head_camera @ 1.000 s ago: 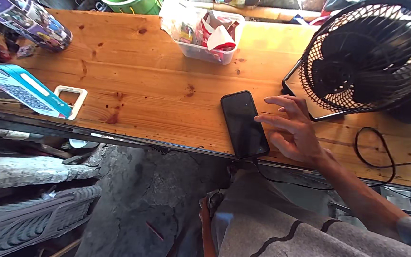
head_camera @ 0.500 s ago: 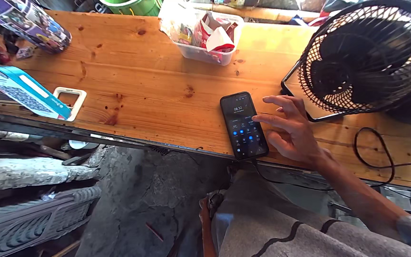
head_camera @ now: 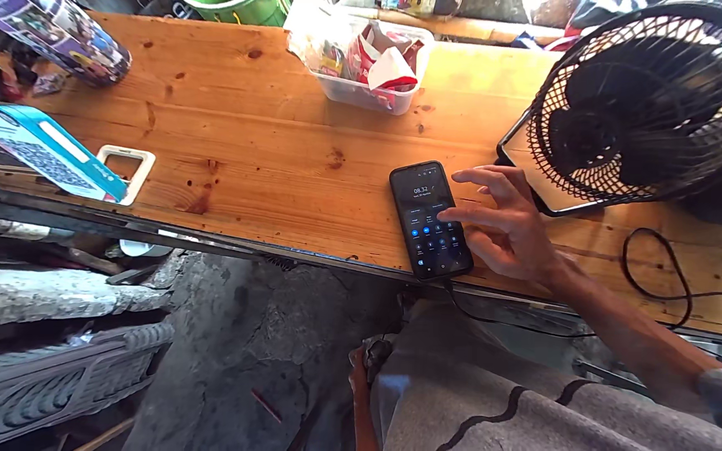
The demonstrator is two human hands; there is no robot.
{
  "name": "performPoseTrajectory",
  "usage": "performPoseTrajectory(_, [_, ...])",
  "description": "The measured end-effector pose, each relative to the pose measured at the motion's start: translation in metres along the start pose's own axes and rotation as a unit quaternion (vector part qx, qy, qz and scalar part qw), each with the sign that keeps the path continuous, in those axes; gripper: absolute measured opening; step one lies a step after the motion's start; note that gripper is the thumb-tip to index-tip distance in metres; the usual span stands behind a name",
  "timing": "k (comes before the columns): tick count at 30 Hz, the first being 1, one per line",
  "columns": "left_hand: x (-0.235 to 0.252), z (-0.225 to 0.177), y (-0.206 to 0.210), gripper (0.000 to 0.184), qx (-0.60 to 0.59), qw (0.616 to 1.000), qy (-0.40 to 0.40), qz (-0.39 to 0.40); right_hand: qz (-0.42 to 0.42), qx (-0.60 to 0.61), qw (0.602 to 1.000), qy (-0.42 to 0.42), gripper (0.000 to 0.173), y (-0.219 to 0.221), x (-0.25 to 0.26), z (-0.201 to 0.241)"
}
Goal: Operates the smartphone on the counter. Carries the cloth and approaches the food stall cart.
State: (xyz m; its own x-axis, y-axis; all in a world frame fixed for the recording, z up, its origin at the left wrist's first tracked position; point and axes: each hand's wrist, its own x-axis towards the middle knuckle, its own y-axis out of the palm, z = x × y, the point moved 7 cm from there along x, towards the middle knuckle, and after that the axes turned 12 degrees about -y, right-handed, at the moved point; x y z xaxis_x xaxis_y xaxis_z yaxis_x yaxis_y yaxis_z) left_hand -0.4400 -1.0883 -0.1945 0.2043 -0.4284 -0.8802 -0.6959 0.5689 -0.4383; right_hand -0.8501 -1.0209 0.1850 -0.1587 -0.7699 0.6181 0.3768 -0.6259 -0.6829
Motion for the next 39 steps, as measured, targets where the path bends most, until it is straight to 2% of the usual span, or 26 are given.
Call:
performPoseTrajectory(4, [0.008,0.003,0.002,0.057,-0.013,1.000,-0.007,0.001,-0.010,0.015,1.000,-0.019,0.027,-0.001,-0.001,0.002])
performPoseTrajectory(14, [0.015,0.004,0.003,0.054,0.013,1.000,0.010,-0.004,0.008,0.001,1.000,0.013,0.031,0.002,-0.004,-0.004])
performPoseTrajectory(25, [0.008,0.001,0.002,0.055,-0.012,1.000,0.009,-0.002,0.012,0.065,0.997,-0.042,0.027,0.004,-0.002,0.006])
performPoseTrajectory(33, [0.008,-0.002,0.001,0.052,0.023,0.999,0.032,-0.002,0.036,0.078,0.996,-0.034,0.031,0.008,-0.006,0.004])
performPoseTrajectory(36, [0.007,-0.001,0.001,0.053,0.012,1.000,0.018,-0.002,0.034,0.033,0.999,0.001,0.030,0.011,-0.005,0.000])
performPoseTrajectory(39, [0.004,-0.004,0.001,0.053,0.002,1.000,0.020,-0.003,0.044,-0.047,0.995,0.078,0.042,0.011,-0.008,-0.013])
